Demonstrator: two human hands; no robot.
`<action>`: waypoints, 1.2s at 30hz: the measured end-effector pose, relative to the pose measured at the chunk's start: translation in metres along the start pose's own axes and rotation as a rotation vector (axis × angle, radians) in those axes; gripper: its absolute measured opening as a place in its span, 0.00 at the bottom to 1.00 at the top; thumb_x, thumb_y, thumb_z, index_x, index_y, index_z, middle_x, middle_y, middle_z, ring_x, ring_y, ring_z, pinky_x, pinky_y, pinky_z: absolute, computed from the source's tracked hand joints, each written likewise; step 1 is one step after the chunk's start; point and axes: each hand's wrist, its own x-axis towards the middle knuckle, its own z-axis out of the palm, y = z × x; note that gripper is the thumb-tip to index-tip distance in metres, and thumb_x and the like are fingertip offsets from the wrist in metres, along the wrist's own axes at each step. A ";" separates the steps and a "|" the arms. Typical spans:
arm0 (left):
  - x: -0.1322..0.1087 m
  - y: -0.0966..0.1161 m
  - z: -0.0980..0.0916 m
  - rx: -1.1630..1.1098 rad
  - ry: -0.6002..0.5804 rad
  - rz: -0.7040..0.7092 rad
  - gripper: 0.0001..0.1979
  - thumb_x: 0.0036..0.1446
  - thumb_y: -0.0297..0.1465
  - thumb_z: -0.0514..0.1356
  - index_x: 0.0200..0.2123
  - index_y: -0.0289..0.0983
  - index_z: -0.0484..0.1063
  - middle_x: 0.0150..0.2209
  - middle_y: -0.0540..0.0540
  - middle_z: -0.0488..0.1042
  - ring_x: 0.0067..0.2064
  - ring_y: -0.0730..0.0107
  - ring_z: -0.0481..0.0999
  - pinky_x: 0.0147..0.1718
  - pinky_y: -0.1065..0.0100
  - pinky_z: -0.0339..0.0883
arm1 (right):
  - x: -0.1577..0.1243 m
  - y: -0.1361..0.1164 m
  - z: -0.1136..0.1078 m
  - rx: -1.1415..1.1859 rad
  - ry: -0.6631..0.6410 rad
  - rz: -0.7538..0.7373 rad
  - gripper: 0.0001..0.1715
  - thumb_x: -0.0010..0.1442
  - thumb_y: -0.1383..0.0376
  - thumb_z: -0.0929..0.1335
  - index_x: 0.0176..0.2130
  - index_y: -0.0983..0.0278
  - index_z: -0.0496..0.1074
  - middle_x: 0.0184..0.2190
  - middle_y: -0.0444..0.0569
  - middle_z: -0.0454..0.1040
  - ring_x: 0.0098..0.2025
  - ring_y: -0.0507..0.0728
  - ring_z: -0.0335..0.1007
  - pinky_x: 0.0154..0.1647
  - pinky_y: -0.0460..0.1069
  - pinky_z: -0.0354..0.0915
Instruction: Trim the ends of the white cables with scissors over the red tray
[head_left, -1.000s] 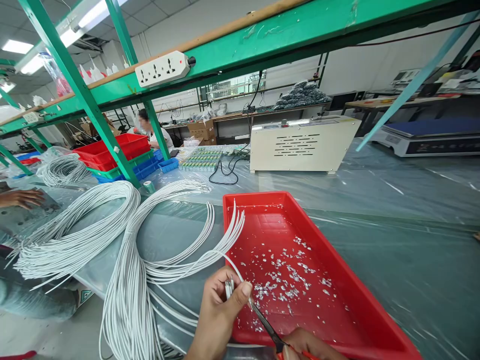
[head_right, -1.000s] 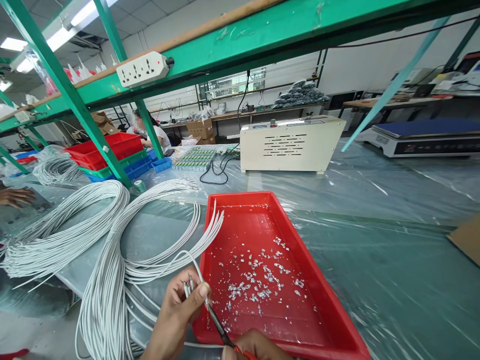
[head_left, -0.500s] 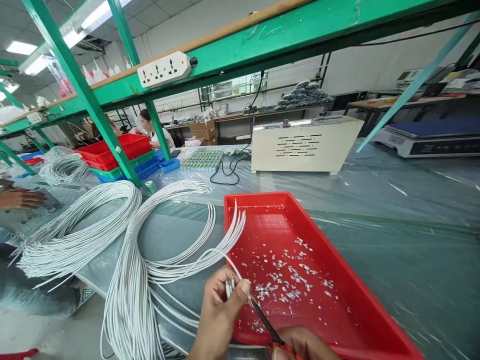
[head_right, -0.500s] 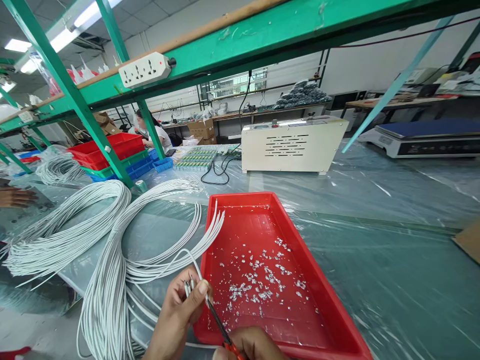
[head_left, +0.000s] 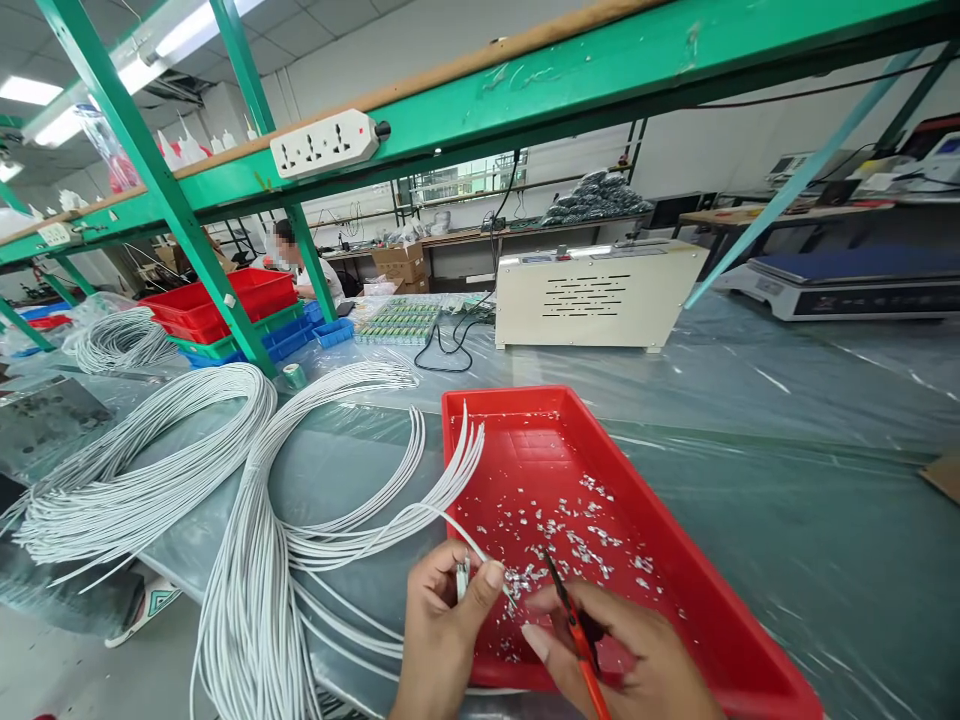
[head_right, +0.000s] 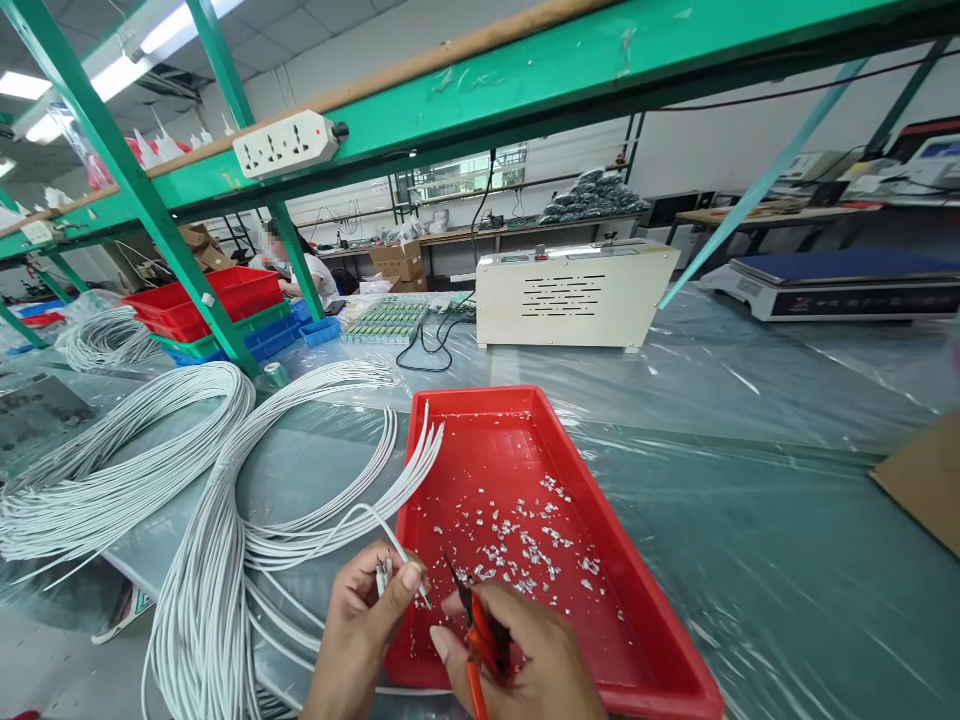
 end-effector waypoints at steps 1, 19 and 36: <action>0.000 -0.001 0.000 0.001 -0.013 0.003 0.12 0.49 0.36 0.64 0.23 0.33 0.69 0.23 0.51 0.71 0.26 0.75 0.64 0.29 0.74 0.60 | 0.003 0.000 0.000 0.005 -0.003 -0.006 0.09 0.53 0.59 0.66 0.28 0.62 0.71 0.23 0.43 0.73 0.25 0.54 0.69 0.28 0.44 0.62; 0.000 0.006 0.002 0.035 -0.193 -0.128 0.19 0.49 0.43 0.62 0.18 0.33 0.71 0.16 0.50 0.67 0.20 0.77 0.61 0.24 0.74 0.59 | 0.018 -0.005 -0.024 -0.478 0.130 -0.885 0.18 0.52 0.78 0.58 0.36 0.65 0.71 0.21 0.46 0.71 0.21 0.54 0.64 0.23 0.47 0.59; -0.017 -0.010 0.009 0.388 -0.292 0.072 0.16 0.53 0.42 0.58 0.33 0.36 0.80 0.27 0.41 0.79 0.32 0.58 0.76 0.33 0.67 0.65 | 0.026 -0.012 -0.027 0.341 -0.069 0.205 0.14 0.50 0.59 0.71 0.24 0.65 0.67 0.18 0.39 0.60 0.21 0.51 0.55 0.21 0.44 0.56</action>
